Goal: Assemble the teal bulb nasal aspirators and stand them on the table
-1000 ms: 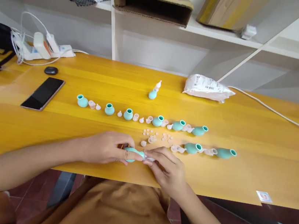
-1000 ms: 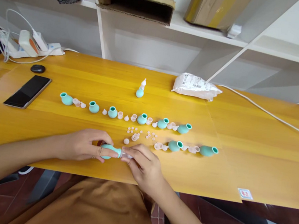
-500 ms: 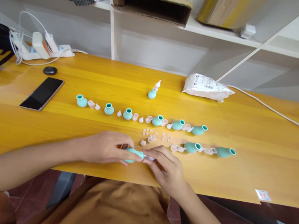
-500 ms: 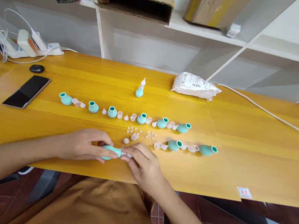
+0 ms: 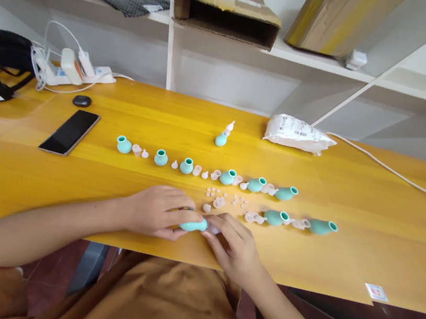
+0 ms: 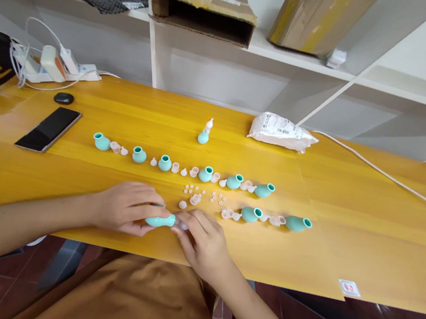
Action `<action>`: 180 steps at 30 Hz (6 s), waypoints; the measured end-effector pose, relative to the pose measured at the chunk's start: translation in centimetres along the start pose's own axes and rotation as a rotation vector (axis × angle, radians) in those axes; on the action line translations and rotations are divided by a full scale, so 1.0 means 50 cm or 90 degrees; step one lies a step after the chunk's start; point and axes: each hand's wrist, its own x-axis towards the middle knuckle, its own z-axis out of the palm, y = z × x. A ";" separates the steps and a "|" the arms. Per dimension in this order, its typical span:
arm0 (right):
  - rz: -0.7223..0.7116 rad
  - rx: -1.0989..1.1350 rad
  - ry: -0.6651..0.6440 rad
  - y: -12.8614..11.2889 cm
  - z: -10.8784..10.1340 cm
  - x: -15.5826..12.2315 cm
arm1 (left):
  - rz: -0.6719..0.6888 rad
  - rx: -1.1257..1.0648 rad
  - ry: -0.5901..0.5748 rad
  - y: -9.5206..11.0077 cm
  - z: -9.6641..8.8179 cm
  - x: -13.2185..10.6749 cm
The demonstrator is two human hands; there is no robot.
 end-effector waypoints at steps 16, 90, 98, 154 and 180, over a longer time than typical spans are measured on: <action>-0.049 0.079 -0.088 -0.056 -0.108 0.034 | -0.207 -0.262 0.009 0.021 0.005 -0.009; 0.141 -0.354 0.120 0.177 -0.317 0.185 | -0.029 -0.103 -0.115 -0.014 0.033 -0.006; 0.012 -0.257 0.055 0.052 -0.135 0.022 | 0.004 -0.051 -0.129 -0.008 0.035 -0.003; -0.019 0.022 -0.158 0.066 -0.061 0.016 | -0.156 -0.085 -0.111 -0.057 0.075 -0.007; 0.022 -0.013 -0.185 0.035 -0.080 0.018 | -0.178 0.060 -0.174 -0.050 0.051 -0.033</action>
